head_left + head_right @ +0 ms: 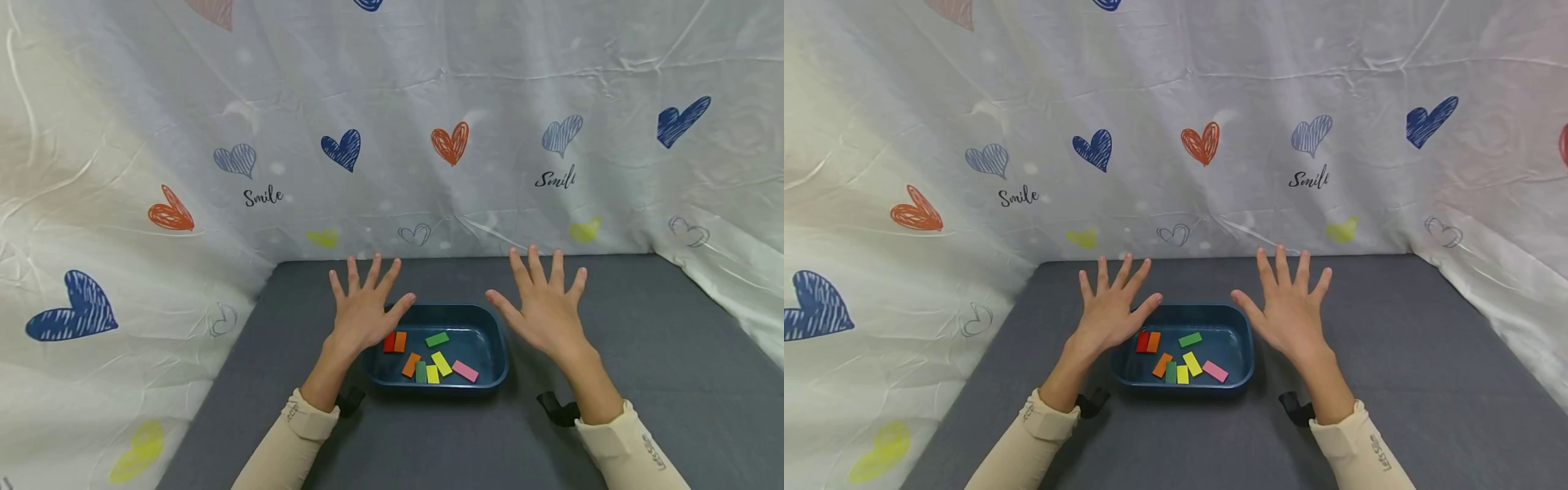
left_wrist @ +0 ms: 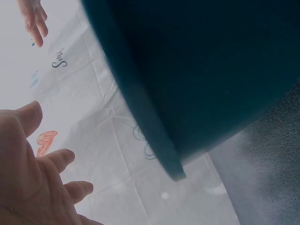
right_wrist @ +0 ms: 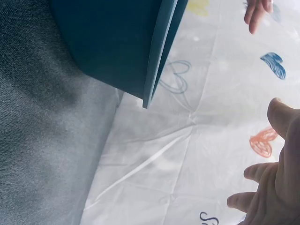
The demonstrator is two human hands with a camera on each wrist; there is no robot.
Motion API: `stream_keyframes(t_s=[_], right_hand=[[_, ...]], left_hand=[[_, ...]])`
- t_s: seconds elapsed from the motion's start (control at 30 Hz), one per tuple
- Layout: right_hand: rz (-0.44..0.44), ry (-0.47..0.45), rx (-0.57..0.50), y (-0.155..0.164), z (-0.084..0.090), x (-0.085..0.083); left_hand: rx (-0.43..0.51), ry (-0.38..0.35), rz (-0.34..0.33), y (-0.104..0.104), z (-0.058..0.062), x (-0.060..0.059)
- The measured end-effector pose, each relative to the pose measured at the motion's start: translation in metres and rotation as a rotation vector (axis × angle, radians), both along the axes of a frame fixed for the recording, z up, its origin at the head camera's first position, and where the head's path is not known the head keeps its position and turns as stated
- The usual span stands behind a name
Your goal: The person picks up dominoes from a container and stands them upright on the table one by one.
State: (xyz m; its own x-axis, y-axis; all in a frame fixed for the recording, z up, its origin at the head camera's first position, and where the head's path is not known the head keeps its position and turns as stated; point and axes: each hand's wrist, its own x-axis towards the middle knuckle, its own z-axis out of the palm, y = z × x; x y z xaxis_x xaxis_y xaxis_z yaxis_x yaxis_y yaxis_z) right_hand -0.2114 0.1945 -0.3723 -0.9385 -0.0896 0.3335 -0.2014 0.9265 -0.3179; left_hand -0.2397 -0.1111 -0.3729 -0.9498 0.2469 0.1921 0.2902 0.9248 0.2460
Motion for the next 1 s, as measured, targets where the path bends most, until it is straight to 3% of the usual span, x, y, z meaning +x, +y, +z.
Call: stream_keyframes(t_s=[0.7, 1.0], right_hand=[[0.026, -0.015, -0.018, -0.003, -0.002, 0.002], [0.085, -0.08, -0.08, -0.004, -0.006, 0.004]], left_hand=[[0.037, -0.011, -0.019, -0.006, -0.004, 0.001], [0.132, -0.077, -0.099, -0.017, -0.014, -0.002]])
